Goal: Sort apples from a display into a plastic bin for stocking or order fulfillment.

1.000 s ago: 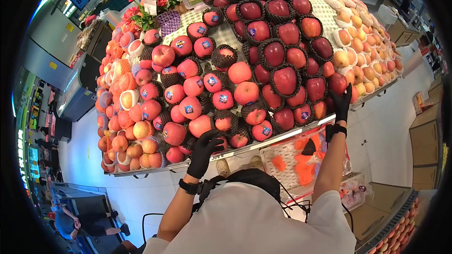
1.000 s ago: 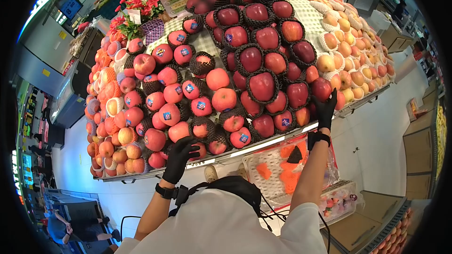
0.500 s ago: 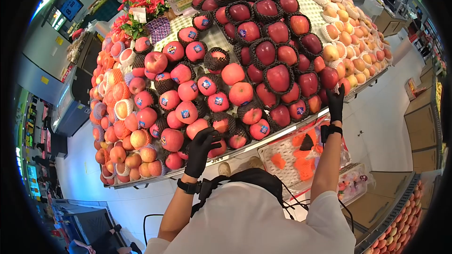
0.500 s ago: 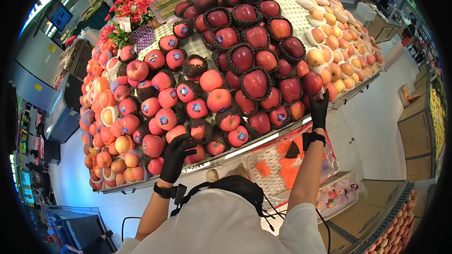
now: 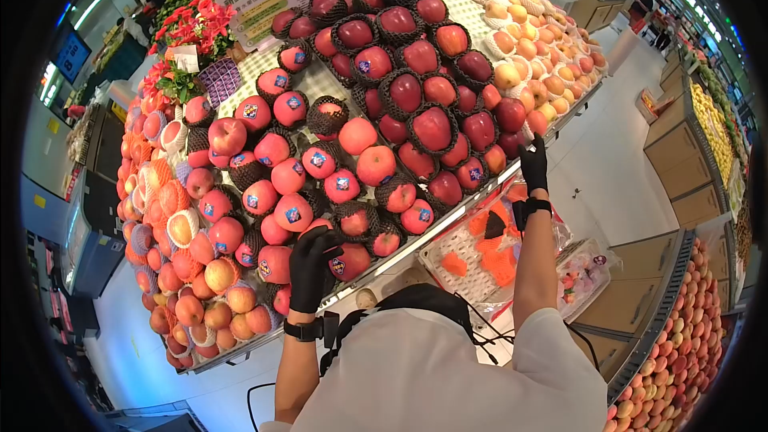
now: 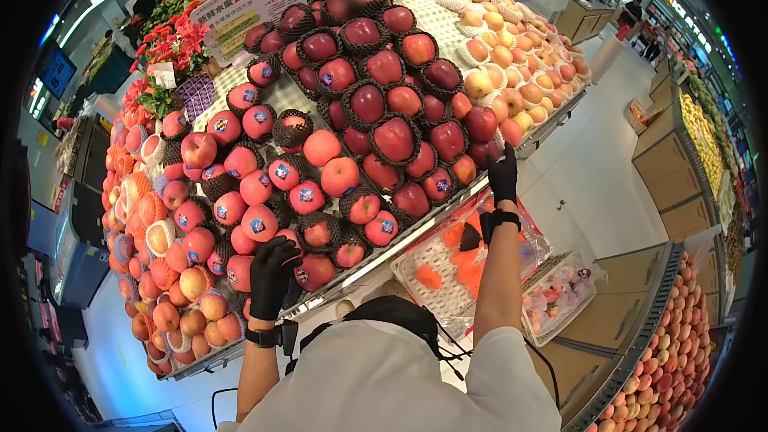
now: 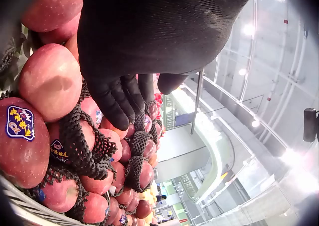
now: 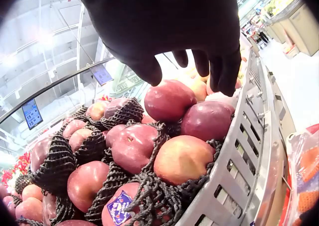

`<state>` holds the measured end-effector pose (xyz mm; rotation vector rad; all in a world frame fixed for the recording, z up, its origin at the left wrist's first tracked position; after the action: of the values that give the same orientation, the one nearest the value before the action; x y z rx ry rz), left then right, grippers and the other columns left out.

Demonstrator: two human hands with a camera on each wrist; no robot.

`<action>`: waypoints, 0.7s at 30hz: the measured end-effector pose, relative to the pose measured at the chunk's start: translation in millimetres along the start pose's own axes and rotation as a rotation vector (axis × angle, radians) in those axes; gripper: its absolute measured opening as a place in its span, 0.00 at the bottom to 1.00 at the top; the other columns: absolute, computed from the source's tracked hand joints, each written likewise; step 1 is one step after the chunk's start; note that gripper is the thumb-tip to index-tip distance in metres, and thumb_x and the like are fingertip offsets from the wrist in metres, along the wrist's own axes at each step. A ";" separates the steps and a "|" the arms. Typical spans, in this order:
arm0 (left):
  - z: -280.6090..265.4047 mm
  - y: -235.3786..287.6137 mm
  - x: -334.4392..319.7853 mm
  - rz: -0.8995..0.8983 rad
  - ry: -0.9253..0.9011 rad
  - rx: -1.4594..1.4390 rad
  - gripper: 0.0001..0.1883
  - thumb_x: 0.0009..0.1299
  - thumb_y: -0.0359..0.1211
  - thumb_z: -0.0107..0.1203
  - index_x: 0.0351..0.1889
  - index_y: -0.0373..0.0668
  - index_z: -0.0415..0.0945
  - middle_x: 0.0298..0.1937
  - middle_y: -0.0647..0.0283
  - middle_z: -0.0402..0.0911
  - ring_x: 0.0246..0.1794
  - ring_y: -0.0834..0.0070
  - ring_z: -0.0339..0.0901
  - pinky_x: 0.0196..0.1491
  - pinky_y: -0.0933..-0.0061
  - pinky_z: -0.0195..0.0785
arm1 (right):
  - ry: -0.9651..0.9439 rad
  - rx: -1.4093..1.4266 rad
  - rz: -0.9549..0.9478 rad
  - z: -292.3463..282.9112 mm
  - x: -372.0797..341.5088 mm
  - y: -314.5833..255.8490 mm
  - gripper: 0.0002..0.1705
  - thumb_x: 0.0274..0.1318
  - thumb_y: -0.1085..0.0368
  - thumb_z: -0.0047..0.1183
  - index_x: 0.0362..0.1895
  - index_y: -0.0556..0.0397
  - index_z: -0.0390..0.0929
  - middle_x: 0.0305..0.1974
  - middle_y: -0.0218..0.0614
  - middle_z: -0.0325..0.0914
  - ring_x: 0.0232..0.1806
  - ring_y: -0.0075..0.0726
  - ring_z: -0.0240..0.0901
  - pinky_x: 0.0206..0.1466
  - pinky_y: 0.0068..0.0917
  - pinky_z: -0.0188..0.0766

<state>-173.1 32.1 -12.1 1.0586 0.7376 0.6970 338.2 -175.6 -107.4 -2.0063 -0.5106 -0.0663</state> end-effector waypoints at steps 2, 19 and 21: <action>-3.9 4.7 -0.1 0.014 0.004 0.005 0.12 0.69 0.28 0.50 0.49 0.33 0.72 0.45 0.59 0.77 0.44 0.70 0.80 0.45 0.71 0.75 | 0.015 -0.005 0.009 -0.8 -7.9 -7.5 0.38 0.51 0.57 0.60 0.63 0.60 0.63 0.61 0.53 0.67 0.64 0.49 0.64 0.66 0.37 0.60; -23.5 13.6 5.1 0.011 -0.046 0.000 0.13 0.73 0.31 0.46 0.50 0.32 0.71 0.43 0.55 0.79 0.44 0.68 0.79 0.48 0.67 0.76 | -0.046 -0.053 0.024 0.6 -11.2 -21.4 0.44 0.43 0.55 0.66 0.63 0.61 0.63 0.54 0.50 0.71 0.57 0.47 0.68 0.60 0.36 0.65; -26.8 12.6 5.8 0.015 -0.025 -0.003 0.13 0.73 0.31 0.46 0.50 0.31 0.71 0.43 0.55 0.79 0.44 0.68 0.79 0.48 0.67 0.75 | -0.109 -0.061 0.151 -0.5 -2.5 -52.6 0.45 0.41 0.56 0.67 0.62 0.63 0.62 0.57 0.57 0.69 0.59 0.50 0.68 0.61 0.38 0.66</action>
<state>-193.2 54.5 -9.6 1.0690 0.7077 0.6965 316.0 -156.4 -63.8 -2.1104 -0.4278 0.1221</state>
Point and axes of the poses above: each hand's wrist, its own x-axis towards the middle knuckle, its own z-axis out of the palm, y = z × x, the point moved 3 cm from there along x, towards the middle knuckle
